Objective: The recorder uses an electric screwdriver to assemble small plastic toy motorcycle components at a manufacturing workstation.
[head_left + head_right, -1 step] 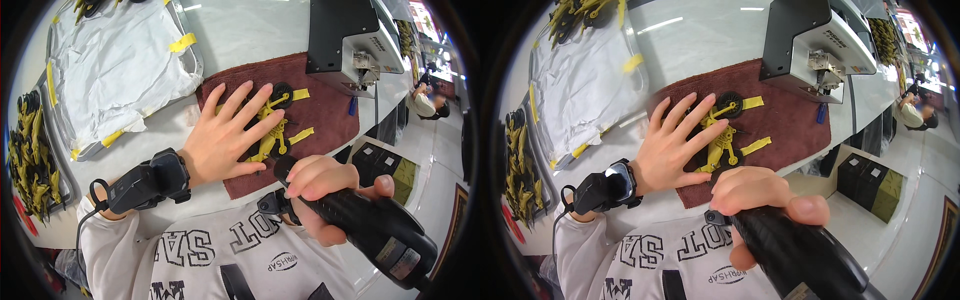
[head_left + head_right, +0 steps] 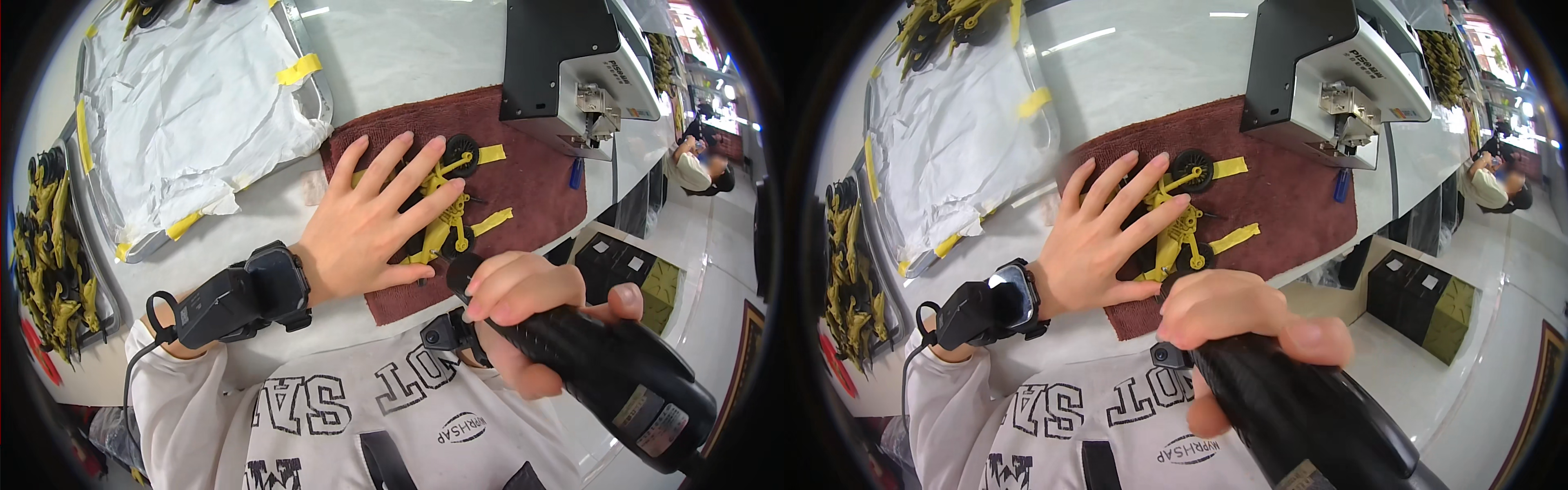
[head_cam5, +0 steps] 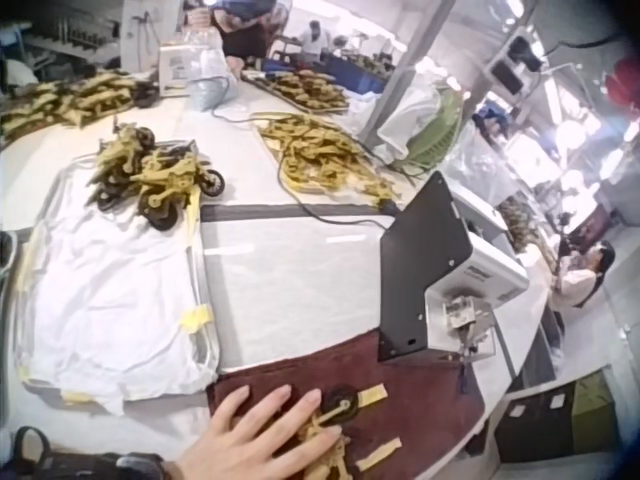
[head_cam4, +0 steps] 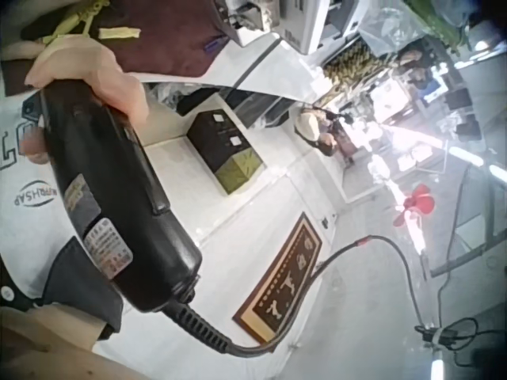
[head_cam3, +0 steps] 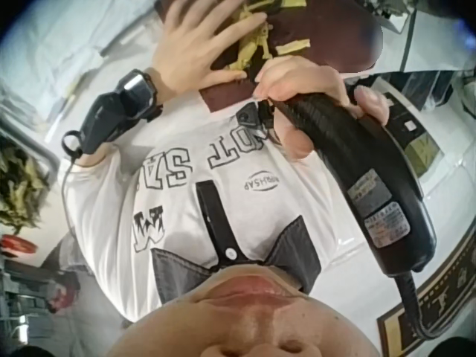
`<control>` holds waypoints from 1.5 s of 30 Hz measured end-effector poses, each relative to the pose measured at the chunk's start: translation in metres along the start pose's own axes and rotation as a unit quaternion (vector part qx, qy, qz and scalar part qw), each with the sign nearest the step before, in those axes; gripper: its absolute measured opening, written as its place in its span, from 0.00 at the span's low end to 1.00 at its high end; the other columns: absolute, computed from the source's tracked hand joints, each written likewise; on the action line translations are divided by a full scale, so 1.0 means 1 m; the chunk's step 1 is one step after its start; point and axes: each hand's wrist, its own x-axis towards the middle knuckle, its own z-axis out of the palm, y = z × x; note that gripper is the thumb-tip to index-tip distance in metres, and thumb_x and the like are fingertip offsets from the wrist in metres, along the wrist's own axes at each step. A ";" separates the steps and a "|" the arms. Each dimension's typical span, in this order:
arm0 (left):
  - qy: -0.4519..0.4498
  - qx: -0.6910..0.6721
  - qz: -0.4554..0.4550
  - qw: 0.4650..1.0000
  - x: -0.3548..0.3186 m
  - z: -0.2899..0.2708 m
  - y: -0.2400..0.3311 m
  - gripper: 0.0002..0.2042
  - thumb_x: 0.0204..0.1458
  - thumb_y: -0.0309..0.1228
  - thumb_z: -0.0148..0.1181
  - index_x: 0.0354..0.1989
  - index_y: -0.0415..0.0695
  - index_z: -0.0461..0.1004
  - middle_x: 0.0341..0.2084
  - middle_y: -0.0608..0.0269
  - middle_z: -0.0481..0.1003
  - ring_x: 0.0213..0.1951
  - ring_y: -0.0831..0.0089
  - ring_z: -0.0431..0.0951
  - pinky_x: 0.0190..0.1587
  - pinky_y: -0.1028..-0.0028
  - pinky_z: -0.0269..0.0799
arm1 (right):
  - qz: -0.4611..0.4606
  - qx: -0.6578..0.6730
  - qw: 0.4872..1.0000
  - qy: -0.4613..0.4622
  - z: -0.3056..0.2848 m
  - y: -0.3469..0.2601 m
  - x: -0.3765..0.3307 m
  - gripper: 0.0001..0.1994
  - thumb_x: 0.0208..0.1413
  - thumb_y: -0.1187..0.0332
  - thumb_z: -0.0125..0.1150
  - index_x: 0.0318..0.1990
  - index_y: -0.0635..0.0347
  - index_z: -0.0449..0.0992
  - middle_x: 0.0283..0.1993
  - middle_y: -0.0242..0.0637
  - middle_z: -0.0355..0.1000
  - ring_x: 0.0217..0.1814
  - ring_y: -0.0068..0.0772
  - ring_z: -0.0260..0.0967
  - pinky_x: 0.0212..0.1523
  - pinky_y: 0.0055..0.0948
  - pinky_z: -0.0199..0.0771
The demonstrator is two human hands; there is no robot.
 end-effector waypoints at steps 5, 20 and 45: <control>0.006 0.006 0.002 1.000 0.000 0.001 -0.001 0.41 0.33 0.49 0.66 0.61 0.56 0.61 0.65 0.53 0.50 0.63 0.52 0.53 0.61 0.50 0.44 | 0.069 0.040 0.996 -0.028 -0.001 0.003 0.000 0.41 0.38 0.75 0.74 0.58 0.45 0.51 0.39 0.51 0.70 0.37 0.47 0.69 0.39 0.47 0.68; 0.042 -0.187 0.080 0.978 -0.007 -0.016 0.014 0.38 0.38 0.51 0.64 0.57 0.42 0.63 0.58 0.46 0.59 0.60 0.49 0.57 0.58 0.54 0.51 | -0.160 -0.047 0.981 0.099 0.007 -0.017 0.024 0.35 0.56 0.45 0.50 0.61 0.66 0.53 0.28 0.34 0.62 0.18 0.27 0.60 0.20 0.26 0.61; -0.213 -0.601 0.005 0.771 -0.010 0.000 0.017 0.22 0.55 0.36 0.56 0.56 0.38 0.65 0.39 0.55 0.75 0.38 0.68 0.77 0.42 0.71 0.72 | 0.035 0.401 0.897 0.182 0.008 -0.022 0.040 0.29 0.58 0.62 0.51 0.60 0.73 0.51 0.29 0.30 0.61 0.23 0.22 0.63 0.30 0.24 0.64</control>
